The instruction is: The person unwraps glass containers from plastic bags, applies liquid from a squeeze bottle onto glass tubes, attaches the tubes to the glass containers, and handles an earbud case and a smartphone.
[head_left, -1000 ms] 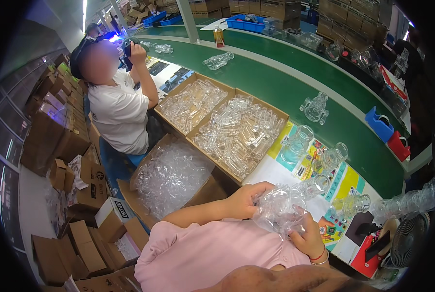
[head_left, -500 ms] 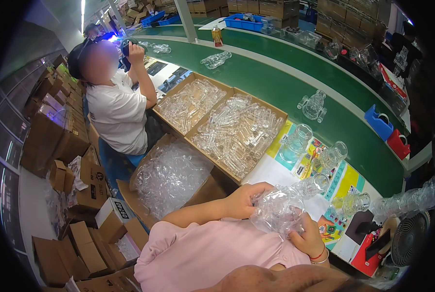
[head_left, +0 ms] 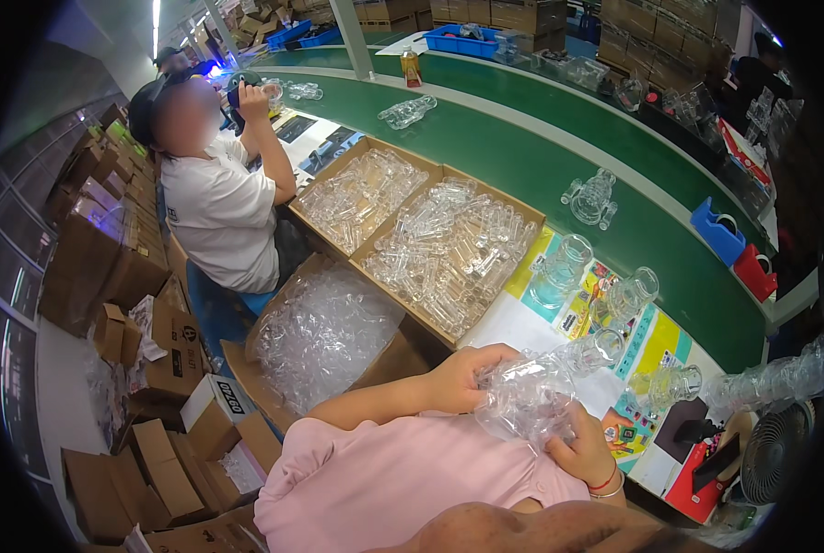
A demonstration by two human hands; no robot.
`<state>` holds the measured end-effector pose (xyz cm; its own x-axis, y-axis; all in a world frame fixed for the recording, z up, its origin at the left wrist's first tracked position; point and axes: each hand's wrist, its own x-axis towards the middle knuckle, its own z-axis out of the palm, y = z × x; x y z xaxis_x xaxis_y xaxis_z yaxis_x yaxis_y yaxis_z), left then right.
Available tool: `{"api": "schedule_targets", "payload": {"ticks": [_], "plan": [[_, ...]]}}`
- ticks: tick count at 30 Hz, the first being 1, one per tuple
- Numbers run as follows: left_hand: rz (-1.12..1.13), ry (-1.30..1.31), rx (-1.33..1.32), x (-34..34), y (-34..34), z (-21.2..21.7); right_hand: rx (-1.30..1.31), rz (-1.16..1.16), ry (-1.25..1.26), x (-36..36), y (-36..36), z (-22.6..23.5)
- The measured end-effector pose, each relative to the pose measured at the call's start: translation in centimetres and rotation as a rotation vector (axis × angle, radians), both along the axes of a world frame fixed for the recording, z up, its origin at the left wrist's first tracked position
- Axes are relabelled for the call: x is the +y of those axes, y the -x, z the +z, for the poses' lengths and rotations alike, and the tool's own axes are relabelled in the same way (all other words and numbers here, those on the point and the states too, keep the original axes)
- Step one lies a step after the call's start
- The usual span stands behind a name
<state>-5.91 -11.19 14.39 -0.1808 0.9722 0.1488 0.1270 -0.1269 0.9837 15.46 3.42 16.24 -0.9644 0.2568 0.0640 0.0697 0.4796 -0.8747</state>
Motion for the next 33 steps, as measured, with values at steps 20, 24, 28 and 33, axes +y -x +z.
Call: {"api": "schedule_targets", "payload": {"ticks": [20, 24, 28, 33], "plan": [[0.030, -0.038, 0.047, 0.11, 0.12, -0.07, -0.015, 0.035, -0.036, 0.23, -0.33, -0.44], [0.029, -0.052, 0.075, 0.26, 0.32, 0.12, -0.003, 0.017, -0.005, 0.16, -0.37, -0.35], [0.034, -0.047, 0.076, 0.23, 0.27, -0.15, -0.008, 0.029, 0.000, 0.18, -0.25, -0.17], [0.047, -0.055, 0.086, 0.35, 0.31, -0.18, -0.025, 0.036, 0.036, 0.13, -0.07, 0.10]]}}
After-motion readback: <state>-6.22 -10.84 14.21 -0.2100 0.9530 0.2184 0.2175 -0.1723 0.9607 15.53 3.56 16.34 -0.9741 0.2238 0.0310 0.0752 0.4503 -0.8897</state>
